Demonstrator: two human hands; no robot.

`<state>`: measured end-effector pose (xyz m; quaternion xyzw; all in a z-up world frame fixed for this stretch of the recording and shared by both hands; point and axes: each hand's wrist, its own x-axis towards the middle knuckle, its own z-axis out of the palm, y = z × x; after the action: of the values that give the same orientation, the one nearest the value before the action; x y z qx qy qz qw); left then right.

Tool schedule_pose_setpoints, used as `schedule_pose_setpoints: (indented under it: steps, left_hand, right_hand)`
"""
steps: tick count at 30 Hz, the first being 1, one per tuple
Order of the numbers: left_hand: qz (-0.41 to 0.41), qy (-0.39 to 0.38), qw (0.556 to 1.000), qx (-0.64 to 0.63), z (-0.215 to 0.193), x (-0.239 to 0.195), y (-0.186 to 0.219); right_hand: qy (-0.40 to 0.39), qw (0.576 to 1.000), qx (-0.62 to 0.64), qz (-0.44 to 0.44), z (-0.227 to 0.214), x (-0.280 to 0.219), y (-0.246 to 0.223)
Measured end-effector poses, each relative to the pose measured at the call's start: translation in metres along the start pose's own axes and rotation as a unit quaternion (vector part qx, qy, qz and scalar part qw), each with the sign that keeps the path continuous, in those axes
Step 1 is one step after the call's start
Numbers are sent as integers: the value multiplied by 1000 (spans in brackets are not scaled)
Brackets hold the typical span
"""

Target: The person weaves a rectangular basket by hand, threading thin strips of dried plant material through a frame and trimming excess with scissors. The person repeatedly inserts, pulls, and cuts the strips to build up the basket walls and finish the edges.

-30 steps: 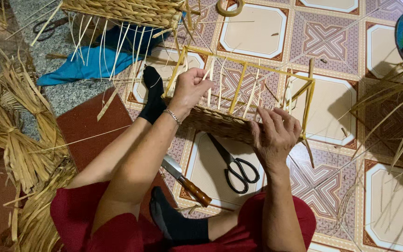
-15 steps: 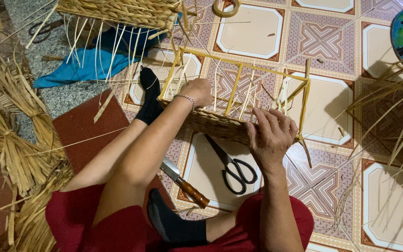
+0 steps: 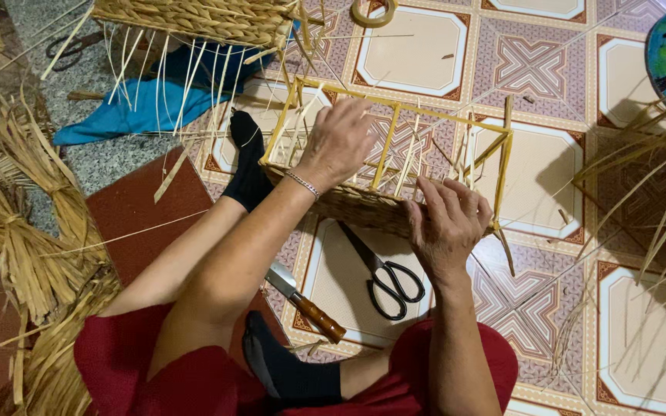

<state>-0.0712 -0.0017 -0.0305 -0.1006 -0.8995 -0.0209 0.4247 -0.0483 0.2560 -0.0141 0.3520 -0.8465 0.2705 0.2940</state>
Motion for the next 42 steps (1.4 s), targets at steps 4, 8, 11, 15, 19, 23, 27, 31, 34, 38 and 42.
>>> schedule_pose_setpoints:
  steps: [4, 8, 11, 15, 19, 23, 27, 31, 34, 38, 42]
  left_hand:
    - [-218, -396, 879, -149, 9, -4, 0]
    - [-253, -533, 779, -211, 13, -1, -9]
    - [-259, -452, 824, -222, 12, 1, -6]
    - [-68, -90, 981, -156, -10, -5, 2]
    - [-58, -2, 993, -103, -56, -28, 1]
    - [-157, 14, 985, -75, -100, -52, -29]
    - [-79, -26, 997, 1, -105, -53, -42]
    - [-164, -258, 952, -20, -96, -34, -31]
    - [-290, -535, 793, 24, -92, -14, -25]
    - [-363, -474, 801, -50, -90, -1, -29]
    - [-521, -345, 727, -283, -85, -5, -41]
  right_hand:
    - [-1, 1000, 9, 0, -1, -1, 0]
    - [-4, 1000, 7, -1, -3, 2, -1]
    - [0, 1000, 8, -1, -3, 2, -2]
    - [2, 1000, 14, -2, -4, 2, -1]
    - [1, 1000, 14, -7, -4, 1, 0]
    - [9, 1000, 12, -14, -1, 0, 1]
    - [13, 1000, 6, -14, -1, 2, -1]
    - [5, 1000, -3, -13, -2, 1, -2]
    - [2, 1000, -9, -15, -2, 2, -3]
    - [6, 1000, -4, -17, -2, 4, -1]
    - [10, 1000, 14, -16, -2, 2, -1]
